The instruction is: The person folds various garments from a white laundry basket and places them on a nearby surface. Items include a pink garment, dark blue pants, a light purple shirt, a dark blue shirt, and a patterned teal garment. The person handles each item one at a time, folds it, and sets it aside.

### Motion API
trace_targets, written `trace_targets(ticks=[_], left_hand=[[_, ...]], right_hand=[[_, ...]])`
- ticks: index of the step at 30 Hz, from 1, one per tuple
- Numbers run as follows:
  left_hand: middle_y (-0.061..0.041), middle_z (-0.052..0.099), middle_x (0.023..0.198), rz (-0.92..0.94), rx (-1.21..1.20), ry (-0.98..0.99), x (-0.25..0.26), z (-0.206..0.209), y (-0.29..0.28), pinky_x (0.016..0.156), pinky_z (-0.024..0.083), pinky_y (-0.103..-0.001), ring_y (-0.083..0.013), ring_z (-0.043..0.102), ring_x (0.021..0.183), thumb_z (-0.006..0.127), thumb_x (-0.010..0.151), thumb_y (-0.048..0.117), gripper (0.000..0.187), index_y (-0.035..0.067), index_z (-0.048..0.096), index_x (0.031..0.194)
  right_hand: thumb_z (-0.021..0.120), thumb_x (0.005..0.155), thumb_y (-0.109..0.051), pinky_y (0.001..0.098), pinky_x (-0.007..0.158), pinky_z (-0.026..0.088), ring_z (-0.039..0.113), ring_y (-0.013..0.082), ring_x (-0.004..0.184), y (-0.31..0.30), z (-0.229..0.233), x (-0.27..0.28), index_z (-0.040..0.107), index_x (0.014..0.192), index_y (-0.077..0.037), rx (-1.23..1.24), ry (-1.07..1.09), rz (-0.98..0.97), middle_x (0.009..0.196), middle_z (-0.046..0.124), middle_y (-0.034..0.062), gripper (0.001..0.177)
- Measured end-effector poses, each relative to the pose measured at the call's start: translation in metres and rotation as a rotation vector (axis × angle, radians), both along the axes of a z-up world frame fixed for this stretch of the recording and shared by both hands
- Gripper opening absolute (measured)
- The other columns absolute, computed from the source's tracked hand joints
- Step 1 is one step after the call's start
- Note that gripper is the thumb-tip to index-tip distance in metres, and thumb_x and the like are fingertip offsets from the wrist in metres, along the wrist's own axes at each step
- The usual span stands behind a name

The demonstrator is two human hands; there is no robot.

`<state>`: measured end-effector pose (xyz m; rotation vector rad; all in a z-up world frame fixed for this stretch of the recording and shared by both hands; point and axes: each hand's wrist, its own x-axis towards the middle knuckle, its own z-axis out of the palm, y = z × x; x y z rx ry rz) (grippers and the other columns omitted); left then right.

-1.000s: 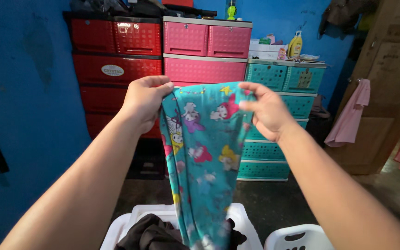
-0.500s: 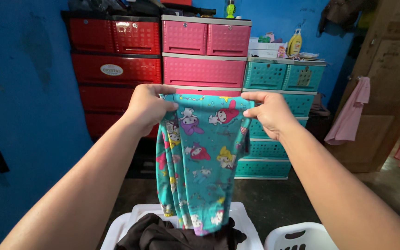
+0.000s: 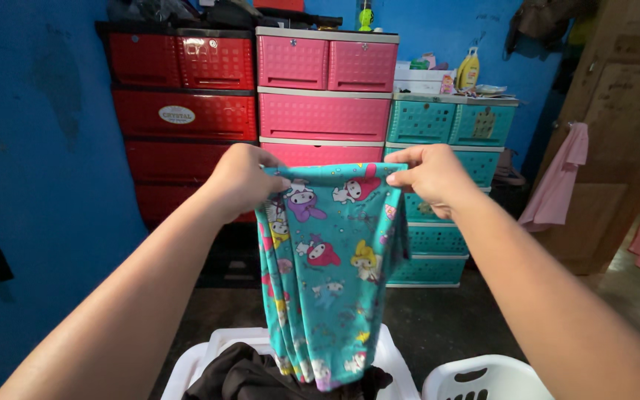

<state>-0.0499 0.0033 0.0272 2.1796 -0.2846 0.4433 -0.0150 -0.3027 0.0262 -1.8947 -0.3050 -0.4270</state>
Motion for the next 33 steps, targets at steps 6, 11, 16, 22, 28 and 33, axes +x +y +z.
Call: trace_targets(ticks=[6,11,16,22,28,33], left_hand=[[-0.016,0.078,0.092,-0.039,0.26,-0.039,-0.018,0.016,0.003,0.083,0.055,-0.038,-0.0233,0.073,0.086,0.077,0.087,0.027,0.03,0.001,0.08,0.099],[-0.008,0.078,0.094,-0.123,0.318,0.151,-0.051,0.039,0.009,0.087,0.051,-0.04,-0.0205,0.068,0.092,0.073,0.087,0.041,0.036,0.011,0.081,0.105],[-0.003,0.077,0.089,-0.404,0.141,0.117,-0.07,0.057,0.019,0.087,0.051,-0.038,-0.0174,0.067,0.09,0.072,0.085,0.034,0.033,0.007,0.08,0.101],[-0.006,0.079,0.093,-0.355,-0.2,0.209,-0.001,0.012,0.028,0.084,0.062,-0.035,-0.0157,0.073,0.088,0.07,0.089,0.023,0.023,0.005,0.077,0.101],[-0.013,0.08,0.086,-0.132,-0.045,0.043,0.096,-0.143,0.007,0.073,0.06,-0.036,-0.0201,0.074,0.077,0.083,0.076,0.014,0.029,0.003,0.08,0.102],[-0.017,0.076,0.093,0.14,0.068,0.11,0.109,-0.231,-0.001,0.081,0.057,-0.041,-0.03,0.074,0.088,0.083,0.077,0.022,0.028,0.008,0.08,0.101]], right_hand=[[0.081,0.075,0.003,0.0305,0.064,0.055,0.066,0.0146,0.068,-0.012,0.012,-0.023,0.079,0.107,0.001,-0.199,0.067,-0.032,0.084,0.075,0.0101,0.033],[0.087,0.074,-0.013,0.0312,0.063,0.052,0.064,0.0156,0.067,-0.028,0.044,-0.074,0.083,0.095,0.0,-0.596,0.133,-0.099,0.079,0.074,0.0111,0.025],[0.081,0.075,-0.015,0.0285,0.072,0.047,0.063,0.0126,0.077,-0.045,0.072,-0.109,0.081,0.094,-0.002,-0.547,0.107,-0.04,0.081,0.075,0.0051,0.022],[0.078,0.078,-0.011,0.0318,0.07,0.061,0.074,0.016,0.076,-0.052,0.035,-0.041,0.074,0.096,-0.001,-0.209,0.084,0.154,0.085,0.077,0.0084,0.021],[0.085,0.071,-0.01,0.0348,0.07,0.057,0.069,0.0171,0.074,-0.022,-0.122,0.082,0.078,0.095,-0.005,-0.545,-0.024,-0.051,0.08,0.076,0.0088,0.025],[0.085,0.068,-0.008,0.0337,0.072,0.054,0.068,0.0143,0.076,-0.009,-0.232,0.093,0.077,0.089,-0.004,-0.468,-0.044,-0.153,0.08,0.074,0.008,0.023]])
